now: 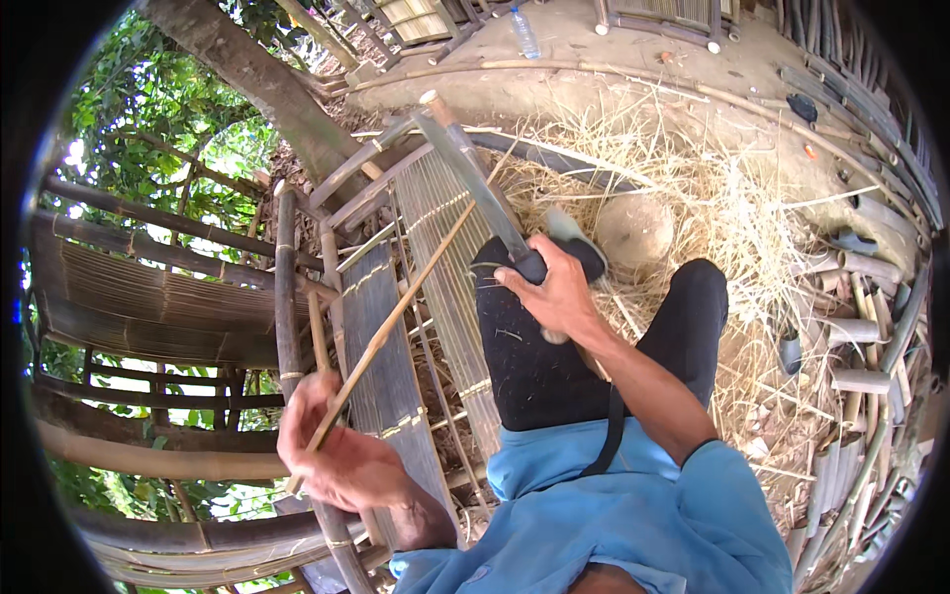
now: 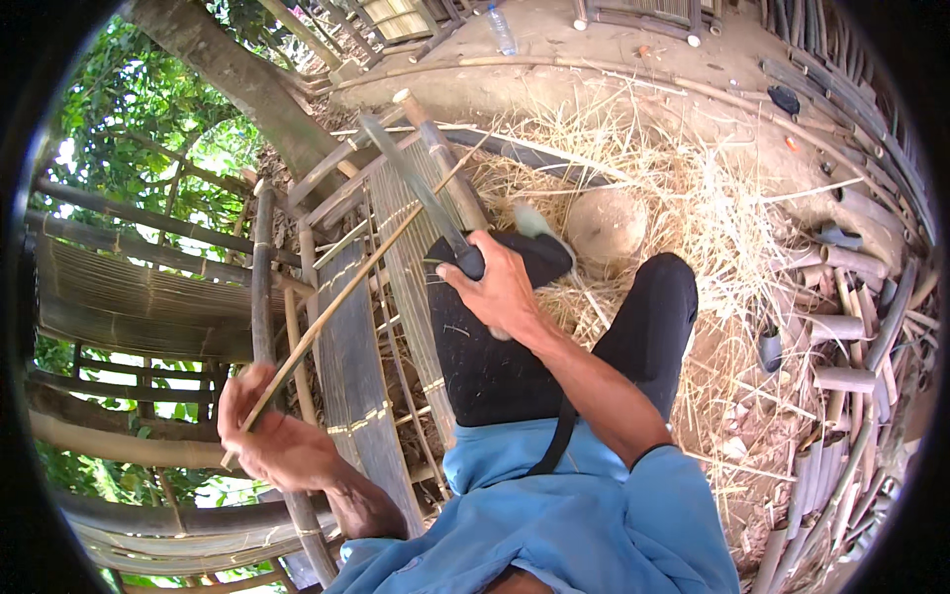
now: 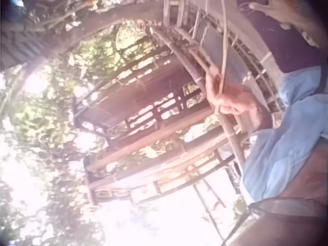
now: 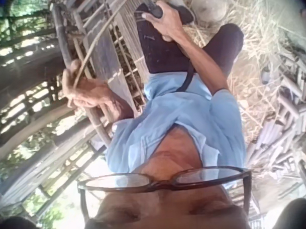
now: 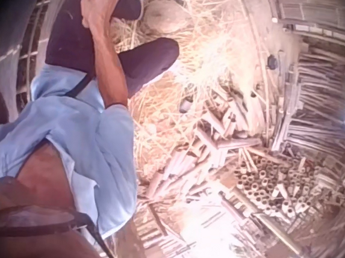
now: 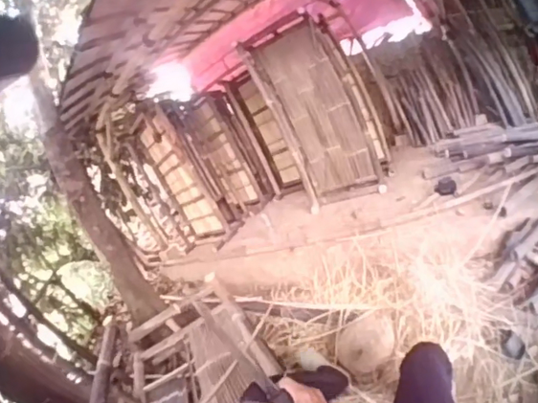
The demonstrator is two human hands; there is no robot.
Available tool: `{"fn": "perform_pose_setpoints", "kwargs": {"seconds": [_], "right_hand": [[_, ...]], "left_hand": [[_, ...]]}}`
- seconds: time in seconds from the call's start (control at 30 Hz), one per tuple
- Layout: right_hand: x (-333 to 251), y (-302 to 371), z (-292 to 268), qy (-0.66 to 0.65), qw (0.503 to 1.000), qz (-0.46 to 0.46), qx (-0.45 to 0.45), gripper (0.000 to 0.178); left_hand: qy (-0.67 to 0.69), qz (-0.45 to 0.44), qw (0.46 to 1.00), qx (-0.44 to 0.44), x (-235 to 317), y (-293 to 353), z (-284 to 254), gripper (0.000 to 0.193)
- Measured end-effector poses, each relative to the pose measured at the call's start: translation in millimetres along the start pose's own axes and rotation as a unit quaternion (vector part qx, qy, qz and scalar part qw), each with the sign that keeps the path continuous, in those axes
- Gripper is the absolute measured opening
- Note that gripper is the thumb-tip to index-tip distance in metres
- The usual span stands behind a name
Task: The person uses a knife to strip a long bamboo pole into thin strips, working outdoors at a wooden structure.
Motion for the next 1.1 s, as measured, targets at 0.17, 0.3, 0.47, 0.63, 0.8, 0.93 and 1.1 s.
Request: {"fn": "perform_pose_setpoints", "kwargs": {"seconds": [0.17,0.3,0.47,0.63,0.8,0.93,1.1], "right_hand": [[50,-9,24,-0.123,0.955,0.263,-0.07,0.036],[78,-36,34,-0.183,0.932,0.303,-0.071,0.035],[127,-85,40,-0.162,0.923,0.345,-0.054,0.036],[173,-159,71,-0.167,0.919,0.35,-0.065,0.039],[207,-227,142,-0.221,0.894,0.365,-0.136,0.044],[239,-243,205,-0.259,0.873,0.382,-0.159,0.051],[250,-213,272,-0.253,0.847,0.41,-0.222,0.045]], "left_hand": [[0.056,-0.163,0.984,-0.034,-81,1,13,0.057],[0.045,-0.143,0.988,-0.028,-115,-1,33,0.054],[0.044,-0.123,0.989,0.068,-180,-41,51,0.049],[-0.003,-0.189,0.967,0.167,-207,-98,51,0.052],[-0.002,-0.237,0.946,0.223,-218,-103,19,0.047],[-0.066,-0.267,0.917,0.288,-216,-76,-31,0.047],[-0.087,-0.294,0.859,0.409,-173,-30,-115,0.045]]}}
Point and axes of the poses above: each hand's wrist, its own y-axis away from the middle knuckle, its own z-axis out of the palm, x = y × z, the point moved 8 cm from there along -y, towards the middle knuckle, and after that the axes turned 11 degrees about x, right-handed, at the moved point
